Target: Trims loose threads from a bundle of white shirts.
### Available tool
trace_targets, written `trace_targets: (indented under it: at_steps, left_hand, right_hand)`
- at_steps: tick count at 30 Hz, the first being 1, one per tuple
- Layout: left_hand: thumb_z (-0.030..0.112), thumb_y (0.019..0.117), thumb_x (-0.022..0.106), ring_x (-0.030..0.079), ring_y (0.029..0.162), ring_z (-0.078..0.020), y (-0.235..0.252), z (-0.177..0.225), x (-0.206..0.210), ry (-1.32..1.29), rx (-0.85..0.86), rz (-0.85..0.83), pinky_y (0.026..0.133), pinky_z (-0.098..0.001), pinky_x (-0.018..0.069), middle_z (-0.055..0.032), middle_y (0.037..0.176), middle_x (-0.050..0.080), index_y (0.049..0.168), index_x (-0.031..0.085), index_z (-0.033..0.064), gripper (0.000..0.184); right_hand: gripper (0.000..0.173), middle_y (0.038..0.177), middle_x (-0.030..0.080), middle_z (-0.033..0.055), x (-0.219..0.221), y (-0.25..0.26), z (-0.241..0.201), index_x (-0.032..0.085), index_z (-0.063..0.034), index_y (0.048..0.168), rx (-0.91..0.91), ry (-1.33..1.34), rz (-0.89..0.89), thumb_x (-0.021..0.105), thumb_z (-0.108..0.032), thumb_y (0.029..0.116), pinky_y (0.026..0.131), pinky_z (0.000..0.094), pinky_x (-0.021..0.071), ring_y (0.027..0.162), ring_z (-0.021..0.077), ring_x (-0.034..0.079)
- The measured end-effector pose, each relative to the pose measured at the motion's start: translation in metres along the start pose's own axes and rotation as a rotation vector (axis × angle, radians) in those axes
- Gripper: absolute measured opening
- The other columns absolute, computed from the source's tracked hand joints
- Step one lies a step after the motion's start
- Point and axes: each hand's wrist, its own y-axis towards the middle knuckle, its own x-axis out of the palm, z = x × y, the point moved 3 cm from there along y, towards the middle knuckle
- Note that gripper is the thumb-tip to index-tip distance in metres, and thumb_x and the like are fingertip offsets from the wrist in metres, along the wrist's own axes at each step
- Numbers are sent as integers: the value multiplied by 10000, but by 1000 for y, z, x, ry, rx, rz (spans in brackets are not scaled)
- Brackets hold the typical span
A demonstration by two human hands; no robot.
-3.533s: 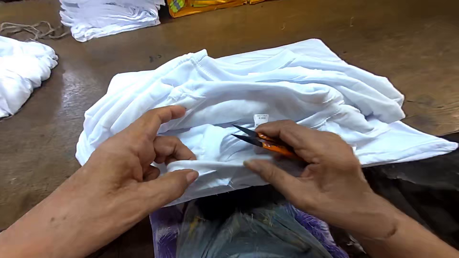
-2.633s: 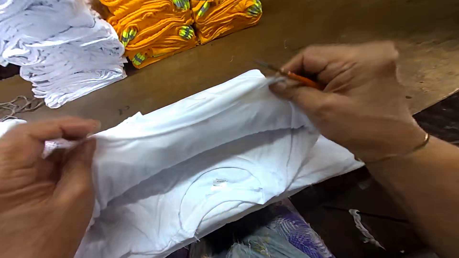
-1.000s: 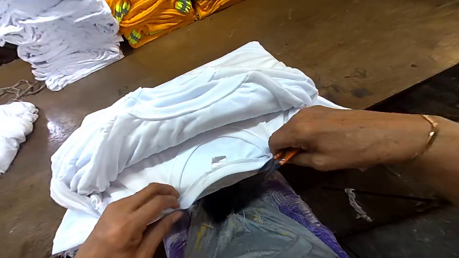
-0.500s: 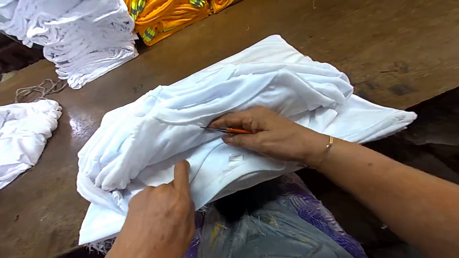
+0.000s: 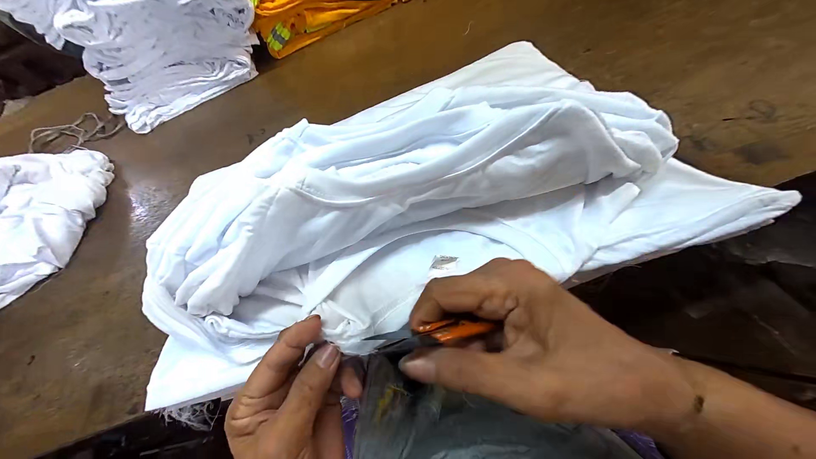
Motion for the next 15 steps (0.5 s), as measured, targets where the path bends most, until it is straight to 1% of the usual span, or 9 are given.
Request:
trace_targets:
  at_steps: [2,3,4,6,8,10,12,13,15]
  left_hand:
    - [-55,917,676,683,654,-139,-4,2,0,56,35,-33,589,-258,602,-182,990,730,1138,735,-25,231]
    - [-52,919,677,683,659,-134,-5,2,0,99,61,-45,592,-256,604,-169,999,730,1134,736,-24,225]
    - [-50,921,677,684,665,-130,-6,2,0,133,82,-52,592,-252,605,-160,1008,732,1133,738,-22,222]
    - [-44,931,669,691,670,-130,-8,1,-1,170,111,-57,577,-248,605,-157,1027,732,1134,738,-21,216]
    - [-21,957,641,714,715,-155,-9,-1,-3,195,140,-58,620,-281,631,-149,1032,729,1148,728,-22,210]
    - [28,981,625,739,796,-183,-10,-3,-3,209,166,-71,713,-326,653,-140,1040,730,1170,714,-24,216]
    - [71,939,715,730,830,-172,-9,-8,-1,210,175,-85,760,-320,645,-123,1059,722,1191,700,-6,264]
    - [46,891,768,734,826,-181,-9,-10,1,202,179,-75,751,-323,650,-132,1062,717,1191,691,-6,315]
    - [-63,797,807,742,799,-191,-10,-13,6,198,171,-28,720,-330,661,-143,1044,713,1177,668,-15,408]
  right_hand:
    - [194,589,578,-78,15,4,-1,708,-127,842,75,76,18,806,-293,866,396,141,416,471,-18,506]
    - [195,597,585,-73,20,6,0,719,-127,848,101,90,37,822,-293,855,407,145,414,481,-12,508]
    - [171,609,597,-65,24,8,0,722,-121,843,107,86,59,820,-261,855,420,147,427,498,-6,524]
    - [60,641,610,-45,29,8,1,726,-87,835,58,68,97,755,-119,877,446,149,449,538,6,551]
    - [49,662,601,-47,29,6,1,705,-73,826,-30,42,108,694,-36,856,457,137,448,558,-5,546]
    - [40,685,604,-51,29,1,1,690,-66,819,-114,28,106,678,-28,821,477,127,453,583,-19,549]
    - [18,700,618,-40,30,-4,3,693,-52,811,-187,0,114,683,-39,806,503,122,470,610,-22,566]
    - [17,705,625,-31,32,-6,4,694,-45,804,-225,-29,112,678,-43,812,518,125,469,623,-18,570]
    - [59,690,615,-21,35,-10,6,686,-44,782,-294,-121,107,672,-62,837,523,135,446,622,-10,556]
